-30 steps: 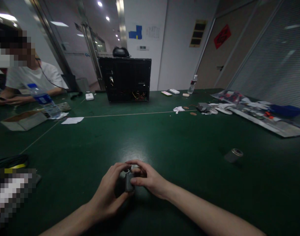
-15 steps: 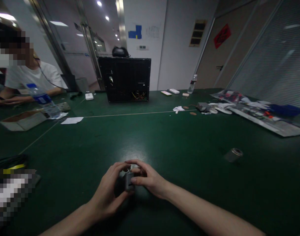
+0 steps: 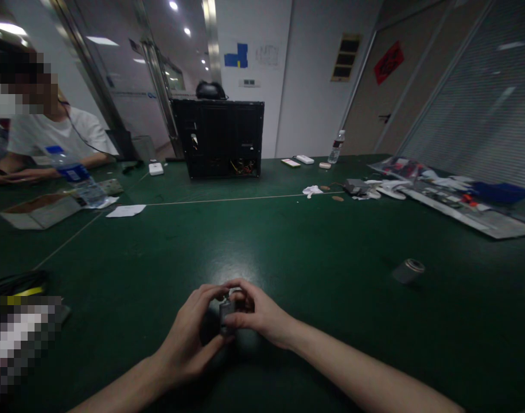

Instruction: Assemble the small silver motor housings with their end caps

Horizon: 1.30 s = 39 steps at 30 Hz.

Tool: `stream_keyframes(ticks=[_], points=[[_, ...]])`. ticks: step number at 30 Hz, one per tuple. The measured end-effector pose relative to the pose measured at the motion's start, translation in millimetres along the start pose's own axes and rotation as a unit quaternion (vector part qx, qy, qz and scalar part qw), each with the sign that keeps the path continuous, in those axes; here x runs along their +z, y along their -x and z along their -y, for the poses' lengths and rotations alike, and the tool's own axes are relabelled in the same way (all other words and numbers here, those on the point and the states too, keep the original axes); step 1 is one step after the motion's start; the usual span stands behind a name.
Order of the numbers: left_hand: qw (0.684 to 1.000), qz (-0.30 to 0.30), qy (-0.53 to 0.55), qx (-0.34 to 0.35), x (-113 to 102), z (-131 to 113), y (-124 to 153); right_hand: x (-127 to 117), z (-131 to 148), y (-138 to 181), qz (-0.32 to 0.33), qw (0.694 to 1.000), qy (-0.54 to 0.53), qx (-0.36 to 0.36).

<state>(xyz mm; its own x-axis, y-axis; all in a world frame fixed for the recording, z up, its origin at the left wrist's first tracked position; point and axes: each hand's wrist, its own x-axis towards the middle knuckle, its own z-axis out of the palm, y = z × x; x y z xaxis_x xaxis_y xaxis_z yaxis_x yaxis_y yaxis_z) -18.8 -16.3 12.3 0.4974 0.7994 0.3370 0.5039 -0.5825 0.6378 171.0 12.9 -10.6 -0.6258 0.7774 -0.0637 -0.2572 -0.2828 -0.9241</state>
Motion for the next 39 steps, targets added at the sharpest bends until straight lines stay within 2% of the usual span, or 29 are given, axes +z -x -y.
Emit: stream_keyframes(ticks=[9,19,26,39], points=[[1.000,-0.015,-0.010,-0.005,1.5,2.0,-0.6,0.0,1.7,1.5,0.037,0.997,-0.073,-0.011],[1.000,0.009,-0.016,-0.009,1.5,0.2,-1.6,1.2,1.4,1.3,0.009,1.000,-0.016,-0.002],[0.999,0.023,-0.019,0.019,1.4,0.6,-1.8,2.0,2.4,1.1,0.008,0.999,0.046,-0.019],[0.999,0.020,-0.018,0.021,1.0,1.0,-1.1,0.1,0.4,0.4,0.020,0.999,0.034,-0.017]])
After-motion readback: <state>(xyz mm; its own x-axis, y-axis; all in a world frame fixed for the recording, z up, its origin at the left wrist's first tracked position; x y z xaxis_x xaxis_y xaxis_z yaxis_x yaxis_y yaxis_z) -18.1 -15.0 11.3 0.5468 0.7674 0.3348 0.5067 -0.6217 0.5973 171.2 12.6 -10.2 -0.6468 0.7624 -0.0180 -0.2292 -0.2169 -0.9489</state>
